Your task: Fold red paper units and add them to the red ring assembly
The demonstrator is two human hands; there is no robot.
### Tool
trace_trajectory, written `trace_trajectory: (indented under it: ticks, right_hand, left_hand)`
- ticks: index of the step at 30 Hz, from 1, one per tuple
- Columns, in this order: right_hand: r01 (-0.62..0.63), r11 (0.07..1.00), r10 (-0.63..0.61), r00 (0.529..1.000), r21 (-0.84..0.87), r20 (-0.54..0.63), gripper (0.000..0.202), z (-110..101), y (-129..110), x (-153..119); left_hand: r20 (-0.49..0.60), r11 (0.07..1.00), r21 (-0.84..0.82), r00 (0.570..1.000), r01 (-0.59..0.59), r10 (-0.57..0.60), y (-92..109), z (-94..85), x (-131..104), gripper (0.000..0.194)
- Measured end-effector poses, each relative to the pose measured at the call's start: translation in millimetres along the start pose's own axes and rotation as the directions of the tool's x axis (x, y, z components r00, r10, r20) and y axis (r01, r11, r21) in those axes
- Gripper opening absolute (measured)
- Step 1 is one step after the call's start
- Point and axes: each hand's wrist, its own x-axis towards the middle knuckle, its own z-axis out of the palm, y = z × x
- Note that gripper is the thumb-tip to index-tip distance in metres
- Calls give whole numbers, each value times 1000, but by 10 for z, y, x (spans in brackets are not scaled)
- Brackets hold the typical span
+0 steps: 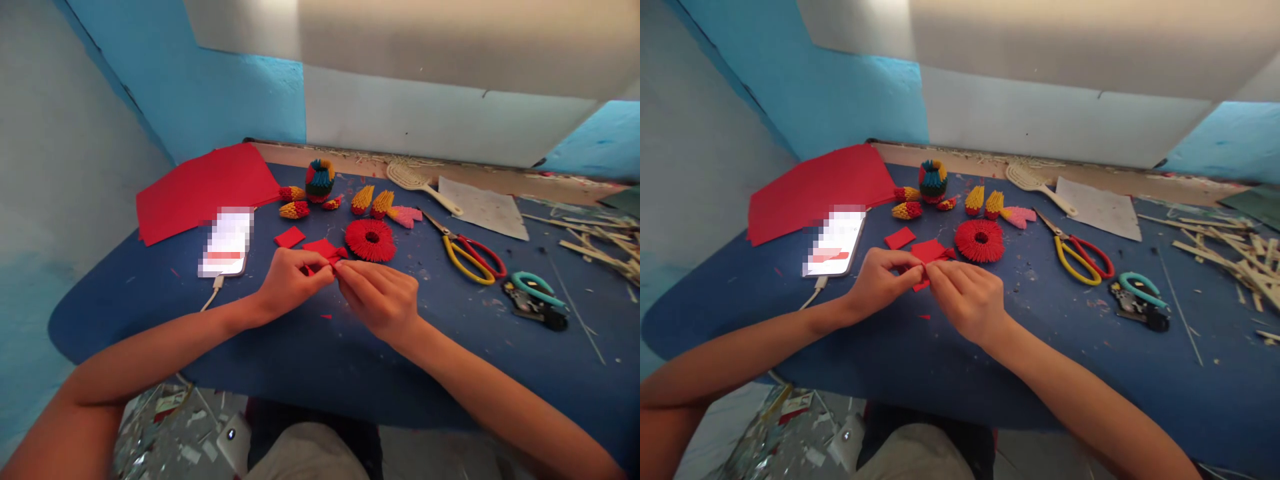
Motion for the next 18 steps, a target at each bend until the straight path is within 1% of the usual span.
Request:
trace_trajectory:
  ticks: [1,3,6,8,9,11,13,15,16,18]
  right_hand:
    - [60,997,-59,998,-43,22,26,-6,-6,-2]
    - [120,986,-114,991,-111,65,32,-12,-28,6]
    - [138,979,-127,988,-148,83,34,-7,-56,29]
    - [120,988,-111,989,-99,95,33,-4,-51,39]
    - [91,995,-86,991,-45,105,33,-8,-41,41]
    - [-19,994,5,993,111,120,29,-27,-14,42]
    - [-184,947,153,979,263,133,21,-63,11,48]
    - [-318,878,278,947,359,159,13,-105,26,60]
    - [-358,851,309,933,385,185,11,-125,30,67]
    - [-383,824,308,921,417,238,9,-153,39,79]
  left_hand:
    - [1,999,-36,1000,21,-21,4,-8,0,20]
    - [14,992,-116,999,52,-50,11,-34,5,22]
    - [46,981,-190,998,46,-38,9,-86,16,28]
    - [59,986,-163,998,28,-19,2,-117,25,29]
    - [65,990,-138,998,18,-9,-2,-131,29,28]
    - [91,995,-96,996,-12,21,-11,-152,37,26]
    - [138,995,-90,988,-52,64,-16,-166,41,28]
    - [188,993,-89,977,-84,99,-20,-169,41,28]
    - [208,992,-86,972,-93,109,-21,-167,41,28]
    - [235,990,-85,964,-108,126,-23,-157,42,27]
